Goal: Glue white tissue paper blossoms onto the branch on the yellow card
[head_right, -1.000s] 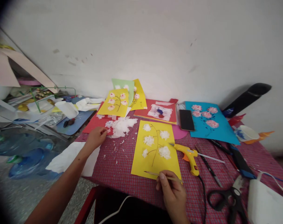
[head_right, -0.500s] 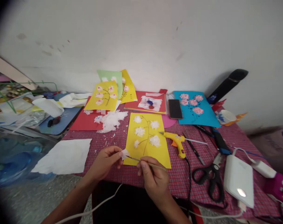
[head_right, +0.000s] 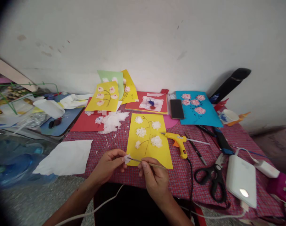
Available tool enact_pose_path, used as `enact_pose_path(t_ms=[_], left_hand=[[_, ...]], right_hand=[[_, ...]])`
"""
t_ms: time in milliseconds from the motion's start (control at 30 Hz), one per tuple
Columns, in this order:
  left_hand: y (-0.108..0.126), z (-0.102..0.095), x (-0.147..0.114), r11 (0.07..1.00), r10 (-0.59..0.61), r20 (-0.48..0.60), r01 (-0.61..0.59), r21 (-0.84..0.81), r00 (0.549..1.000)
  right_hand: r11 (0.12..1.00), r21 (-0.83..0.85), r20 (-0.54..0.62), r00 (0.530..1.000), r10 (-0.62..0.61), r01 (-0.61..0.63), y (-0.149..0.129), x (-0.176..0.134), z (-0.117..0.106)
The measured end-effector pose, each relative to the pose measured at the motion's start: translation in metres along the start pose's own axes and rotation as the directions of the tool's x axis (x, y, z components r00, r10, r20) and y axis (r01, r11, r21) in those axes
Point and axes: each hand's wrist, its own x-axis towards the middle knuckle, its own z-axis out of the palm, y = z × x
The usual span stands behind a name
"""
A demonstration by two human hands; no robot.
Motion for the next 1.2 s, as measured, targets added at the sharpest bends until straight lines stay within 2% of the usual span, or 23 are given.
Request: enact_pose_path(t_ms=[167,300,400,500,600,767,867,1033,1200], left_hand=[[-0.003,0.001,-0.001,0.999,-0.041,0.048,0.04,0.033,0.998],[-0.003,0.006,-0.004,0.976,-0.01,0.062,-0.004,0.217,0.998],[-0.001,0.009,-0.007,0.927,0.036,0.073,-0.061,0.371,0.997],[0.003,0.013,-0.007,0.892,0.054,0.097,-0.092,0.444,0.994],[0.009,0.019,-0.004,0.855,0.056,0.109,-0.104,0.508,0.993],[0.02,0.027,0.008,0.709,0.181,0.178,-0.254,0.658,0.967],[0.026,0.028,0.021,0.635,0.223,0.242,-0.329,0.699,0.944],[0.039,0.023,0.054,0.495,0.277,0.339,-0.435,0.752,0.899],[0.049,0.018,0.087,0.268,0.235,0.44,-0.493,0.828,0.867]], right_hand=[[0.997,0.055,-0.037,0.997,0.063,-0.061,0.004,-0.003,0.0],[0.981,0.122,-0.079,0.984,0.162,-0.152,0.005,-0.009,0.001],[0.956,0.198,-0.054,0.972,0.231,-0.216,0.004,-0.012,-0.004],[0.959,0.193,-0.005,0.977,0.213,-0.208,0.002,-0.012,-0.016],[0.98,0.09,0.051,0.984,0.173,-0.177,0.001,-0.003,-0.028],[0.99,-0.129,0.06,0.997,0.056,-0.048,-0.01,0.03,-0.036],[0.988,-0.152,0.083,0.996,0.026,-0.013,-0.017,0.053,-0.034],[0.988,-0.15,0.299,0.952,0.068,-0.024,-0.019,0.088,-0.033],[0.944,-0.328,0.345,0.926,0.155,-0.036,-0.012,0.114,-0.026]])
